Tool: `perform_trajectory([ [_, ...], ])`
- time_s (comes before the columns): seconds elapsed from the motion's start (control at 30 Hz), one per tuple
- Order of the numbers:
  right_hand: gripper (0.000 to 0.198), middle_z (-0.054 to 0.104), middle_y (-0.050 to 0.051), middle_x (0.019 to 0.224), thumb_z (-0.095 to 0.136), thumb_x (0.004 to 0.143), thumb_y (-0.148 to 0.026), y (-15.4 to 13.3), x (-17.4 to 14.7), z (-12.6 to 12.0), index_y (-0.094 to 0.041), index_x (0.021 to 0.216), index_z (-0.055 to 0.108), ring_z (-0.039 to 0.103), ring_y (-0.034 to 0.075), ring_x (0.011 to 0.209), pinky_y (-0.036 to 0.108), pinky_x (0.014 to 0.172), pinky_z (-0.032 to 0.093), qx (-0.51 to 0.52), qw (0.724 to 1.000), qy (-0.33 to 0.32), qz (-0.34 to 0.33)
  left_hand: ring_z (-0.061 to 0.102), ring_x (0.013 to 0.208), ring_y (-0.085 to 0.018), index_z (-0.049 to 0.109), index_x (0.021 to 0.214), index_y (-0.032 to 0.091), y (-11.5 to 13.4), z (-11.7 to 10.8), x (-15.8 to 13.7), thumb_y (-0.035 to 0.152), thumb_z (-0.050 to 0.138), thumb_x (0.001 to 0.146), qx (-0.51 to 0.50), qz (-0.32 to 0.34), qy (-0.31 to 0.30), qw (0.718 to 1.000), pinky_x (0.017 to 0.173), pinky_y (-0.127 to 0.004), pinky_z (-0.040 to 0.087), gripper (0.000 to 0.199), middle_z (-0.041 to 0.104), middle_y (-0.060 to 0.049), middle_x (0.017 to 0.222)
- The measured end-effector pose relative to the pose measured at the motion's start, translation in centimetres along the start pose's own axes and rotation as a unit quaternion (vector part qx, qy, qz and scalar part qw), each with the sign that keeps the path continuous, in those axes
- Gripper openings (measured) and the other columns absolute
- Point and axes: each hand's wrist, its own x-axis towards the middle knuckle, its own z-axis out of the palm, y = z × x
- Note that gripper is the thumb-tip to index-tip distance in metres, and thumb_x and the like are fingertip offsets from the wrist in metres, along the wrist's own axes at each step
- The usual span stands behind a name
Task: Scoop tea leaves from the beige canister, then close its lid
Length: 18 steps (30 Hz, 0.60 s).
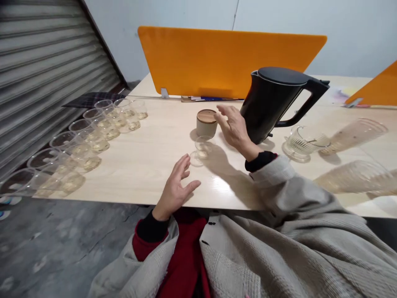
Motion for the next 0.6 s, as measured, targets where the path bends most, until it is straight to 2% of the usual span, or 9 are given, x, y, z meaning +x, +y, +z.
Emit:
perform_trajectory([
  [0.07, 0.072, 0.073, 0.013, 0.122, 0.04, 0.101, -0.08, -1.2, -3.0, -0.4, -0.022, 0.132, 0.071, 0.07, 0.027, 0.108, 0.039, 0.083, 0.062, 0.081, 0.993, -0.004, 0.086, 0.044, 0.156, -0.039, 0.033, 0.166, 0.024, 0.2, 0.0, 1.3, 0.048, 0.077, 0.092, -0.05, -0.056, -0.006, 0.997, 0.116, -0.055, 0.052, 0.089, 0.027, -0.02, 0.177],
  [0.17, 0.079, 0.071, 0.015, 0.124, 0.037, 0.1, -0.083, -2.0, -6.0, 0.0, -0.019, 0.133, 0.069, 0.07, 0.025, 0.104, 0.031, 0.066, 0.058, 0.189, 0.963, -0.096, 0.169, 0.033, 0.162, -0.039, 0.024, 0.169, 0.021, 0.4, 0.3, 3.5, 0.039, 0.073, 0.094, -0.097, -0.11, -0.025, 0.989, 0.118, -0.054, 0.05, 0.091, 0.026, -0.022, 0.177],
  [0.23, 0.08, 0.07, 0.015, 0.131, 0.035, 0.1, -0.083, -2.0, -7.0, 0.5, -0.019, 0.136, 0.069, 0.068, 0.026, 0.109, 0.031, 0.069, 0.058, 0.221, 0.946, -0.159, 0.179, 0.032, 0.163, -0.038, 0.023, 0.169, 0.021, 0.5, 0.7, 4.6, 0.032, 0.072, 0.094, -0.102, -0.125, -0.032, 0.986, 0.121, -0.055, 0.047, 0.091, 0.026, -0.021, 0.177],
  [0.33, 0.077, 0.071, 0.014, 0.13, 0.035, 0.102, -0.08, -2.1, -7.4, 0.8, -0.019, 0.135, 0.07, 0.067, 0.025, 0.108, 0.033, 0.074, 0.056, 0.217, 0.938, -0.207, 0.172, 0.035, 0.162, -0.036, 0.027, 0.169, 0.024, 0.4, 1.3, 5.0, 0.025, 0.07, 0.093, -0.094, -0.115, -0.044, 0.988, 0.124, -0.055, 0.043, 0.087, 0.031, -0.016, 0.177],
  [0.47, 0.071, 0.073, 0.013, 0.123, 0.043, 0.102, -0.076, -2.7, -8.0, 0.3, -0.017, 0.129, 0.072, 0.067, 0.023, 0.101, 0.032, 0.075, 0.053, 0.2, 0.941, -0.224, 0.156, 0.043, 0.157, -0.035, 0.035, 0.166, 0.025, 0.3, 1.9, 3.6, 0.024, 0.068, 0.094, -0.065, -0.099, -0.019, 0.993, 0.121, -0.054, 0.047, 0.079, 0.037, -0.016, 0.174],
  [0.6, 0.064, 0.074, 0.012, 0.117, 0.047, 0.103, -0.071, -3.6, -9.3, 0.0, -0.016, 0.123, 0.074, 0.065, 0.022, 0.093, 0.032, 0.073, 0.05, 0.177, 0.947, -0.218, 0.153, 0.047, 0.153, -0.035, 0.036, 0.165, 0.023, 0.4, 2.2, 1.8, 0.025, 0.067, 0.094, -0.038, -0.067, -0.013, 0.997, 0.115, -0.052, 0.052, 0.078, 0.036, -0.018, 0.173],
])
